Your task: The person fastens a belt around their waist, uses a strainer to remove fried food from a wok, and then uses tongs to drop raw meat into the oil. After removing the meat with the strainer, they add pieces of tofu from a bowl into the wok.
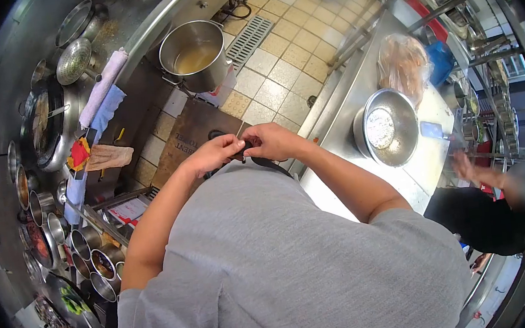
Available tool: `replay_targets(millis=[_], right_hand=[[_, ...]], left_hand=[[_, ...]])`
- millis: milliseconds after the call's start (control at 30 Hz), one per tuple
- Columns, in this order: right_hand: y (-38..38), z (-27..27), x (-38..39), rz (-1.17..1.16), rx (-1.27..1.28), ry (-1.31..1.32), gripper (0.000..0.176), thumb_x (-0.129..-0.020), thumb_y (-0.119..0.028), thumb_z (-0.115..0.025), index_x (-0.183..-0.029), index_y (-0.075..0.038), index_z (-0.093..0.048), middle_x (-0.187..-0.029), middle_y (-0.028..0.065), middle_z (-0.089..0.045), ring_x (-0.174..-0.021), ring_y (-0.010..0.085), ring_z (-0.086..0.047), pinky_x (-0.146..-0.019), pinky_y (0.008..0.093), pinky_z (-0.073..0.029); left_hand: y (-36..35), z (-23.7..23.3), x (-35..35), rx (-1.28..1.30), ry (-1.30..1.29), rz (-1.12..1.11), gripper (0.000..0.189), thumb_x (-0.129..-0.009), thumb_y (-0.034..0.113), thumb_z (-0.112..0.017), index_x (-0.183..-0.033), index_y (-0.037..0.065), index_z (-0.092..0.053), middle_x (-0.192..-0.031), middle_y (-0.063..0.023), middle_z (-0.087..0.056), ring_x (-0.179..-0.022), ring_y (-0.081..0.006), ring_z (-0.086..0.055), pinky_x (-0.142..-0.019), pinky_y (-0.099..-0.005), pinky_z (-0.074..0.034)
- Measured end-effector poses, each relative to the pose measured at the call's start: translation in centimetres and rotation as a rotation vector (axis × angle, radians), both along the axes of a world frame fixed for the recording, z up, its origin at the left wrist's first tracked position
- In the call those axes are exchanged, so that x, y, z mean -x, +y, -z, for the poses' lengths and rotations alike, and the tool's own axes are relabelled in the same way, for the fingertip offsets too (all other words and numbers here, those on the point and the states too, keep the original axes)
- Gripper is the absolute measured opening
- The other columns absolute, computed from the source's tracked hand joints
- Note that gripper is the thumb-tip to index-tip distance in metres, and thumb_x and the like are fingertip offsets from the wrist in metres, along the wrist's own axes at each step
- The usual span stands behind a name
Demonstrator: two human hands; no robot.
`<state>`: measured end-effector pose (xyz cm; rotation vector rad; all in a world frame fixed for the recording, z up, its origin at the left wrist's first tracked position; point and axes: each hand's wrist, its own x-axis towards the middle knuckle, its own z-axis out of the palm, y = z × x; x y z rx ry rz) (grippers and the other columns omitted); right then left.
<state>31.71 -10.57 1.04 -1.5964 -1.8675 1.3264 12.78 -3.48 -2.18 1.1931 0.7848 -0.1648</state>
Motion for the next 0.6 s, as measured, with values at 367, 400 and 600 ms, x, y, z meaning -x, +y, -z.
replay_targets(millis=[367, 400, 600], right_hand=[[-0.1, 0.3, 0.3, -0.041, -0.061, -0.124, 0.031, -0.072, -0.026, -0.07, -0.087, -0.002, -0.06, -0.075, 0.0146, -0.062, -0.068, 0.0282, -0.061, -0.063, 0.0356, -0.047], [0.0, 0.1, 0.3, -0.043, -0.062, -0.125, 0.031, -0.072, -0.026, -0.07, -0.087, -0.002, -0.06, -0.075, 0.0146, -0.062, -0.068, 0.0282, -0.061, -0.063, 0.0356, -0.047], [0.0, -1.2, 0.6, 0.021, -0.014, -0.086, 0.032, -0.072, -0.026, -0.071, -0.089, -0.002, -0.059, -0.075, 0.0139, -0.063, -0.07, 0.0275, -0.061, -0.064, 0.0339, -0.048]], left_hand=[[-0.8, -0.6, -0.2, -0.217, -0.069, -0.11, 0.026, -0.091, 0.031, -0.053, -0.082, 0.006, -0.055, -0.08, 0.0023, -0.055, -0.073, -0.0056, -0.046, -0.068, -0.022, -0.039], [-0.8, -0.9, -0.2, -0.232, -0.083, -0.141, 0.027, -0.091, 0.031, -0.053, -0.081, 0.005, -0.055, -0.08, 0.0019, -0.056, -0.074, -0.0057, -0.046, -0.068, -0.0223, -0.039], [-0.6, 0.5, 0.0, -0.12, -0.108, -0.002, 0.026, -0.091, 0.03, -0.051, -0.092, 0.007, -0.06, -0.083, 0.0013, -0.058, -0.077, -0.0059, -0.048, -0.072, -0.0215, -0.039]])
